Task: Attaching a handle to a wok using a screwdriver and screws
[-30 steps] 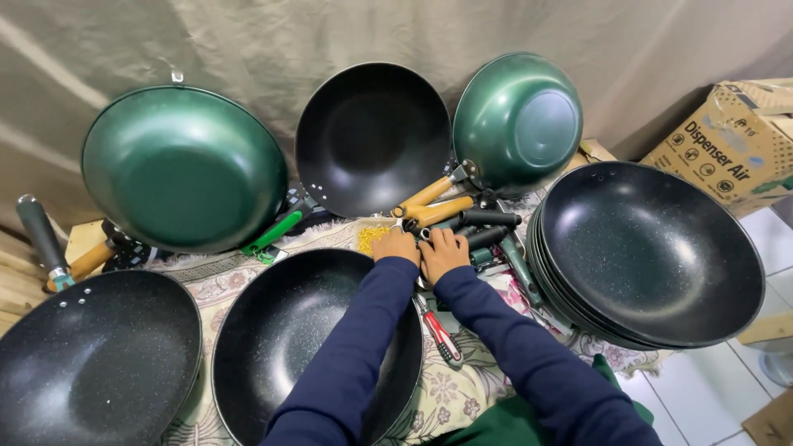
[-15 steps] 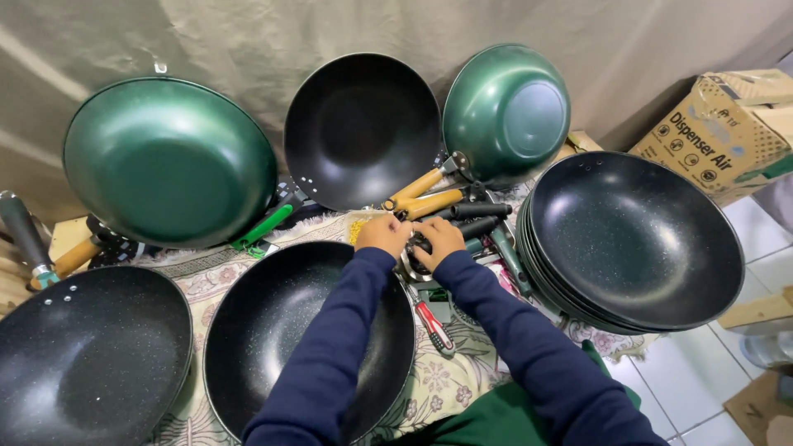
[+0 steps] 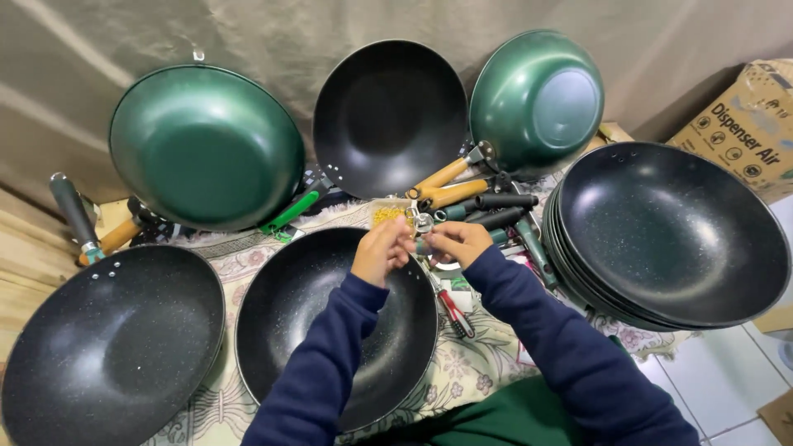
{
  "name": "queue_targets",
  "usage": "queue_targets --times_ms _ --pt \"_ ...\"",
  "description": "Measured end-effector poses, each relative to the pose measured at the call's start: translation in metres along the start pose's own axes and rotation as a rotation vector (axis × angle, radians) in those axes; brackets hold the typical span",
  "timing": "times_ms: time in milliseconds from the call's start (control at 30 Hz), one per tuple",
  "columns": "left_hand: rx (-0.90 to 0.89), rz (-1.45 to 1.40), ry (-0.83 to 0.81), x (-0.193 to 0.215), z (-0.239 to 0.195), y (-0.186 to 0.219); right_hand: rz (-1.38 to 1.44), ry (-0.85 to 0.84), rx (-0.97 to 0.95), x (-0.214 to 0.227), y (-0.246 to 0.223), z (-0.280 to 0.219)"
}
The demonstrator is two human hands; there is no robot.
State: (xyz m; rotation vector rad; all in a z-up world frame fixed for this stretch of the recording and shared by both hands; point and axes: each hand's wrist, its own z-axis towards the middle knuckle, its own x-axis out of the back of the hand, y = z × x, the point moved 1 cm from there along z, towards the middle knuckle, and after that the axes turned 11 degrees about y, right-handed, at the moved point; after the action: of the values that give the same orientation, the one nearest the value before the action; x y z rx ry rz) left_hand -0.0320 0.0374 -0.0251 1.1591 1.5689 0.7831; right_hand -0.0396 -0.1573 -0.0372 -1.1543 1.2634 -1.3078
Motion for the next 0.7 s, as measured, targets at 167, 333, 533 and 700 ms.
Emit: queue_targets --times_ms 167,333,533,700 --pt "-0.225 0.24 0.106 0.017 -0.013 -0.021 0.234 -0.076 -0.236 -0.01 0.004 -0.008" --pt "-0.196 0.287 0.106 0.014 -0.023 -0.027 0.214 -0.036 -0.222 -0.007 0.026 -0.004" --pt "-0.252 0.185 0.126 0.01 -0.028 -0.021 0.074 -0.026 -0.115 -0.003 0.004 -0.004" --pt "-0.267 0.155 0.119 0.017 -0.022 -0.025 0.051 -0.04 -0.112 -0.008 -0.005 -0.006"
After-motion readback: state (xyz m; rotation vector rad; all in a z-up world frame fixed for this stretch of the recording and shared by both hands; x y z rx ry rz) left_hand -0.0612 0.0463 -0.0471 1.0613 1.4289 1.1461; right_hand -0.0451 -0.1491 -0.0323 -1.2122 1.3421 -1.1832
